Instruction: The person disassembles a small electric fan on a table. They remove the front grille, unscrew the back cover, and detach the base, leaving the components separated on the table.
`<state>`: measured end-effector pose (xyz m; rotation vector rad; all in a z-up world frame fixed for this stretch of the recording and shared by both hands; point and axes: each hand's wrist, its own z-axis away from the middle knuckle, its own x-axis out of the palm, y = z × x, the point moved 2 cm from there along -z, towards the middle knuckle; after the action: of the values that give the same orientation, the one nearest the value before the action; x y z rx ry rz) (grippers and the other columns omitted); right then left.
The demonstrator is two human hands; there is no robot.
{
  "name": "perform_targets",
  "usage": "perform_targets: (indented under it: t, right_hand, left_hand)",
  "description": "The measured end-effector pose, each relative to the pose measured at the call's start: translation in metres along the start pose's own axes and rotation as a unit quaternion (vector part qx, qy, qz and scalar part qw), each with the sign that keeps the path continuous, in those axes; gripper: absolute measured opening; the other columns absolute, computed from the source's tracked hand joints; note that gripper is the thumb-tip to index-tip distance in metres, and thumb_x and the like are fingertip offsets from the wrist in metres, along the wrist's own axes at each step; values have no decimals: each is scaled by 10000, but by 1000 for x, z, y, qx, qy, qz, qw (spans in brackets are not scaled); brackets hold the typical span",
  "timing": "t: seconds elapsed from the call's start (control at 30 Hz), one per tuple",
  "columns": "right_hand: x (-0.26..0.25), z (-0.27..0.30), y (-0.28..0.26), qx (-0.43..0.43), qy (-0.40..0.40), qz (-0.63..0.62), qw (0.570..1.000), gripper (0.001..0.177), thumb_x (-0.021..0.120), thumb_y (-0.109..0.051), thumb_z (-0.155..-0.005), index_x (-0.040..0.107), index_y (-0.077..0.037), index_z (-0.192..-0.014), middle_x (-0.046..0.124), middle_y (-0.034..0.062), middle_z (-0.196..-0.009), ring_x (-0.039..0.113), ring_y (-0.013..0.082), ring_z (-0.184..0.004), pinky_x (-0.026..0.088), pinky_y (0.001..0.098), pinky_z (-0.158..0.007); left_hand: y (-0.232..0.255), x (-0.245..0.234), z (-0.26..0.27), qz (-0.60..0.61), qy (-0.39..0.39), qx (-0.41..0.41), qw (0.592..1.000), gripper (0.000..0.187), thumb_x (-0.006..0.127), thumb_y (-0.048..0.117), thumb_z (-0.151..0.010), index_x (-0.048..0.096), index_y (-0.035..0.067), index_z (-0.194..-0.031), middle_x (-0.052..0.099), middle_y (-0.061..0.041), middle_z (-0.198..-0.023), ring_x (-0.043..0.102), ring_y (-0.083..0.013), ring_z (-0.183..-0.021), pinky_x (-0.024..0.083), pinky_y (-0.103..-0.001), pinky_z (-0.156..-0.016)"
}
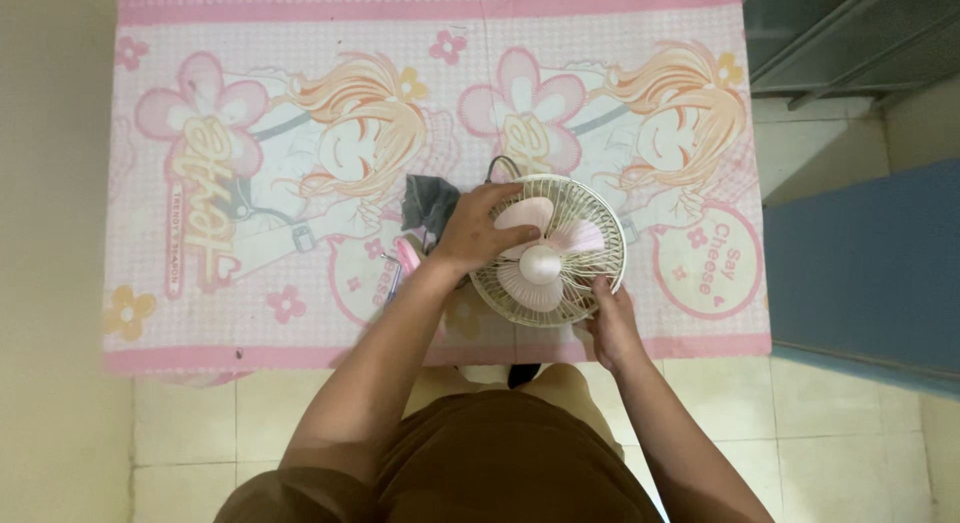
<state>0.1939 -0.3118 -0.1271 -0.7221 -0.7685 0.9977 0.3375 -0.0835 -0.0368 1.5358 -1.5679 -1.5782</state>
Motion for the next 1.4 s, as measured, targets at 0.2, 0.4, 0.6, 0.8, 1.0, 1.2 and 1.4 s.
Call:
perform_targets:
  t: [0.2, 0.4, 0.6, 0.8, 1.0, 1.2, 1.4]
  right_hand:
    - [5, -4, -10, -9, 30, 57, 998, 633, 497, -514, -979, 424, -118, -1467, 591, 121, -1397, 619, 270, -1208, 566, 505, -882]
    - [-4, -9, -2, -124, 27, 91, 988, 714, 643, -362, -969, 279, -99, -1524, 505, 157, -1445, 550, 291, -1267, 508, 501, -941]
    - [-2, -9, -3, -55, 29, 42, 997, 738, 613, -371, -929, 199, -165, -1503, 428, 114, -1474, 507, 293, -1314, 496, 538, -1031]
    - [8, 2, -21, -23, 4, -17, 1000, 631, 367, -556, -1024, 298, -165, -1515, 480, 104, -1488, 537, 263, -1302, 474, 514, -1010]
    - [16, 2, -23, -56, 25, 51, 997, 534, 425, -433, -1031, 362, -145, -1476, 555, 97, -1406, 574, 240, -1238, 487, 473, -989]
    - [17, -5, -24, -65, 17, 21, 998, 514, 300, -436, -1076, 383, -131, -1480, 544, 97, -1404, 565, 221, -1260, 465, 431, -1047]
    - [15, -11, -17, -41, -6, -75, 996, 506, 240, -372, -1093, 391, -102, -1492, 548, 131, -1417, 558, 272, -1290, 465, 463, -1091]
  left_hand:
    - [19, 0, 10, -138, -5, -43, 989, 891, 927, 417, -694, 583, 21, -1414, 447, -298, -1503, 417, -463, -1390, 347, -499, -1136]
    - [35, 0, 32, -270, -125, -91, 950, 1151, 953, 504, -562, 421, 102, -1499, 312, -210, -1577, 238, -473, -1444, 244, -555, -1149]
    - [39, 1, 34, -291, -99, -44, 951, 1043, 940, 536, -525, 525, 77, -1364, 422, -208, -1506, 401, -413, -1375, 366, -534, -1085]
    - [41, -14, 22, -215, -114, -87, 966, 665, 854, 579, -729, 639, 66, -1093, 616, -120, -1303, 578, -325, -1245, 467, -428, -1036]
    - [71, 7, 9, -250, -69, 99, 961, 845, 901, 557, -703, 614, 117, -1365, 485, -239, -1417, 438, -426, -1339, 351, -552, -1069]
    - [86, 25, 3, -315, -142, 17, 938, 1016, 938, 464, -545, 523, 175, -1425, 415, -173, -1478, 327, -408, -1398, 291, -588, -1103]
    - [88, 20, 11, -293, -144, 25, 945, 815, 905, 376, -649, 593, 248, -1390, 497, -135, -1393, 402, -374, -1349, 341, -545, -1075]
